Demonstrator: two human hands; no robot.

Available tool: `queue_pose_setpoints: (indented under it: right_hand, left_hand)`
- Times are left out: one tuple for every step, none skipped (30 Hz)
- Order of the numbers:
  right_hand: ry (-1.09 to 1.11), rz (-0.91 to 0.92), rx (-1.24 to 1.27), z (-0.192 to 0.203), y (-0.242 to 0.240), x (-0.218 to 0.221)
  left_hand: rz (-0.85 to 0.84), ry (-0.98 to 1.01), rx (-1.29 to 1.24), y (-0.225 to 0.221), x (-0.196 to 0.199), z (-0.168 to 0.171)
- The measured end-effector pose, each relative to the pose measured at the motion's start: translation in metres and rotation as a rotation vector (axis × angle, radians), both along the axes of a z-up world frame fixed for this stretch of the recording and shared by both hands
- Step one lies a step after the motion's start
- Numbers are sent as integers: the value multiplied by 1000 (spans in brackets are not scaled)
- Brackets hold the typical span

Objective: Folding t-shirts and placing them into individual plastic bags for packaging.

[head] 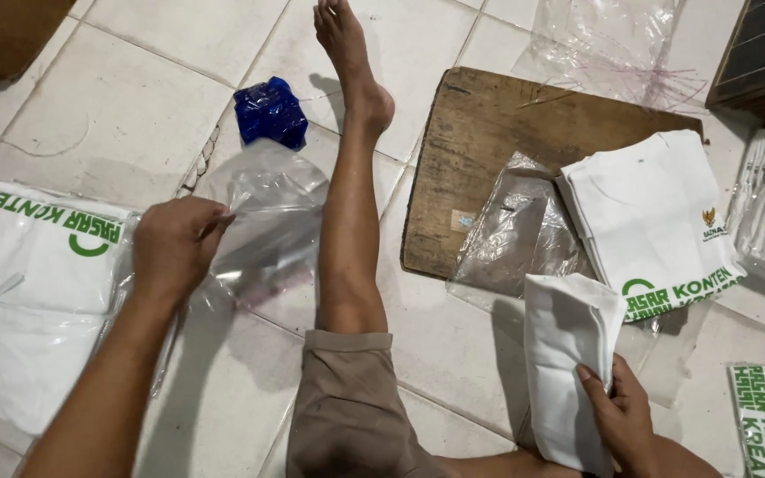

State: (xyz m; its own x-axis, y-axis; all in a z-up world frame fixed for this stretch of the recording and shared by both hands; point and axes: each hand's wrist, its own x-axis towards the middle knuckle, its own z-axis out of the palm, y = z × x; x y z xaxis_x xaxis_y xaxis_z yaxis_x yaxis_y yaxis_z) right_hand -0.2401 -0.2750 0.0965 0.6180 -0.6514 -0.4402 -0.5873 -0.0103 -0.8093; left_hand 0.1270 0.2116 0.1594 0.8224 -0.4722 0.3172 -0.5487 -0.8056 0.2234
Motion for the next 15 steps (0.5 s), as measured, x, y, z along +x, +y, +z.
queue_pose_setpoints:
  right_hand:
    - [0,-1,7,3,4,2]
    - [6,3,-10,6,6,5]
    - [12,7,-28,10,8,7]
    - [4,-2,-27,15,11,10]
    - [5,11,-3,19,13,12]
    - [7,26,16,23,13,15]
    - [1,21,13,21,9,14]
    - [-22,43,-3,20,8,9]
    - [-45,65,-19,19,6,4]
    - [-47,53,-21,16,0,-2]
    - [-78,54,-42,12,-6,-8]
    - [-102,55,-67,10,-13,-16]
    - [-98,44,-72,16,-19,-18]
    - [-90,14,-78,22,-25,-21]
    - [-82,-16,-83,28,-32,-23]
  left_hand:
    - [-1,0,7,0,2,31]
    - [-63,-133,1,1,3,62]
    - [-128,-264,-4,1,3,93]
    - [-136,-272,-5,-6,2,116]
    - [-185,-301,142,-13,1,138]
    - [-229,-331,286,-21,-2,157]
    - [-233,-339,282,-24,-5,173]
    - [-290,-330,168,-28,-10,190]
    - [-346,-320,55,-32,-14,206]
    - [-356,-323,52,-50,-21,221]
    - [-426,-248,43,-67,-27,235]
    - [-496,-167,30,-84,-35,249]
    - [-507,-165,24,-97,-35,255]
    - [-566,-121,1,-112,-35,260]
    - [-625,-76,-22,-127,-34,265]
